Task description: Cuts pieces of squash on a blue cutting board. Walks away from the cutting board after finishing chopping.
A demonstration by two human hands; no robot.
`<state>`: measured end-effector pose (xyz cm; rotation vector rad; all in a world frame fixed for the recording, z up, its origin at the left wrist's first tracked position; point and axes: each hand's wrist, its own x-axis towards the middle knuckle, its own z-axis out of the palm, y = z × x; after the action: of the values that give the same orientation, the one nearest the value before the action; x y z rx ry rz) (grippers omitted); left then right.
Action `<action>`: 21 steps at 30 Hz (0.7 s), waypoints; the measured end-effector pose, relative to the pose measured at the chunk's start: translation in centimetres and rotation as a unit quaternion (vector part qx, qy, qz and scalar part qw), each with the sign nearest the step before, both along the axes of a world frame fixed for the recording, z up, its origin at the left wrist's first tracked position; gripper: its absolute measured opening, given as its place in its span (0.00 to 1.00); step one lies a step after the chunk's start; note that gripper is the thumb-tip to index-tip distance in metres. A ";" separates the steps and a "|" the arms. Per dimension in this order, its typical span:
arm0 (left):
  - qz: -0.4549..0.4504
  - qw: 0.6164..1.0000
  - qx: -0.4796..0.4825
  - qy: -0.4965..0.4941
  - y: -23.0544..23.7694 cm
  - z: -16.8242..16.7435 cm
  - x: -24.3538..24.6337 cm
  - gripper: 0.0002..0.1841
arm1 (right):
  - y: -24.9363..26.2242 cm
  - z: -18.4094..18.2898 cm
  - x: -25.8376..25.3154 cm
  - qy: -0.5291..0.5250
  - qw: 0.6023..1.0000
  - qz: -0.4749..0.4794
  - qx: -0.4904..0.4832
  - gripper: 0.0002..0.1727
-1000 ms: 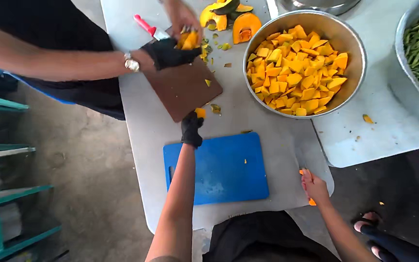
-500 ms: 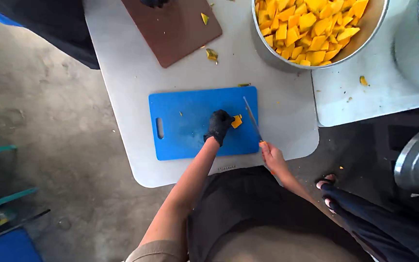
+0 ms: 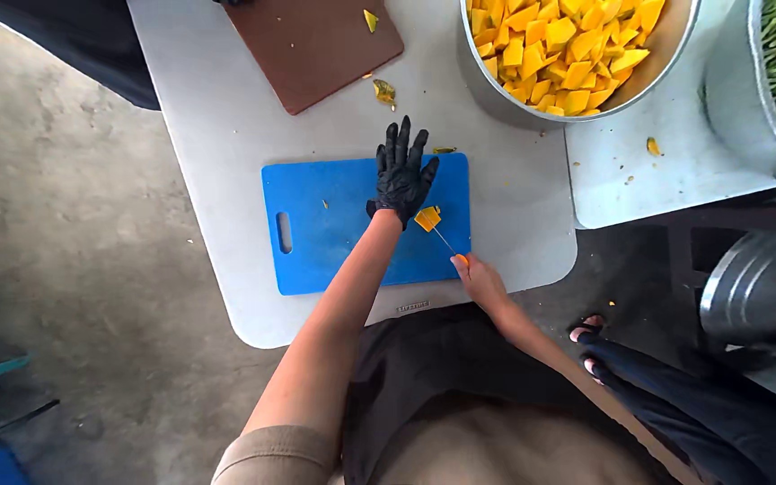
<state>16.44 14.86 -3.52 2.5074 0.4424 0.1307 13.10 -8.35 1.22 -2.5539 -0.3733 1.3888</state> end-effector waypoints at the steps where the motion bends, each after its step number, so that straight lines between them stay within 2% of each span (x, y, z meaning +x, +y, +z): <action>1: -0.019 0.999 0.023 0.012 -0.2 -1.0 0.3 0.32 | 0.2 0.1 0.2 0.008 1.000 0.001 -0.015 0.36; 5: -0.028 0.996 0.028 0.075 -0.4 -3.6 0.2 0.30 | 1.0 -0.8 0.4 0.014 0.999 -0.009 -0.040 0.37; 9: -0.022 0.993 0.033 0.110 -0.6 -2.8 0.5 0.32 | 0.2 -1.1 1.4 0.053 0.998 -0.020 -0.003 0.36; 11: 0.039 0.997 0.026 0.059 -0.5 -0.3 0.2 0.33 | -0.8 -1.5 2.1 0.064 0.997 -0.019 0.032 0.36; 12: 0.091 0.996 0.021 0.016 -0.2 2.1 -0.6 0.33 | -1.6 -1.7 2.1 0.059 0.997 -0.023 0.049 0.35; 14: 0.215 0.970 0.039 -0.108 1.5 7.4 -3.2 0.32 | -2.9 -2.0 1.8 0.060 0.993 -0.066 0.075 0.34; 15: 0.258 0.948 0.034 -0.182 2.2 9.1 -4.8 0.30 | -3.4 -2.1 1.5 0.077 0.989 -0.099 0.084 0.34; 16: 0.278 0.936 0.017 -0.215 2.5 9.7 -6.4 0.28 | -4.0 -2.1 1.3 0.102 0.982 -0.129 0.094 0.33; 17: 0.278 0.939 -0.007 -0.203 2.1 9.4 -7.7 0.25 | -4.4 -1.9 1.2 0.129 0.974 -0.155 0.104 0.32; 19: 0.201 0.974 -0.070 -0.077 -0.1 6.9 -9.1 0.21 | -4.9 -1.0 1.4 0.178 0.952 -0.210 0.137 0.31; 21: 0.101 0.978 -0.166 0.073 -3.2 3.6 -8.9 0.25 | -5.3 -0.4 1.6 0.179 0.940 -0.239 0.167 0.32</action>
<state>7.49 11.66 0.09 2.1471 0.7189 -0.0478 14.67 -13.65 0.85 -1.8979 0.0712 1.4099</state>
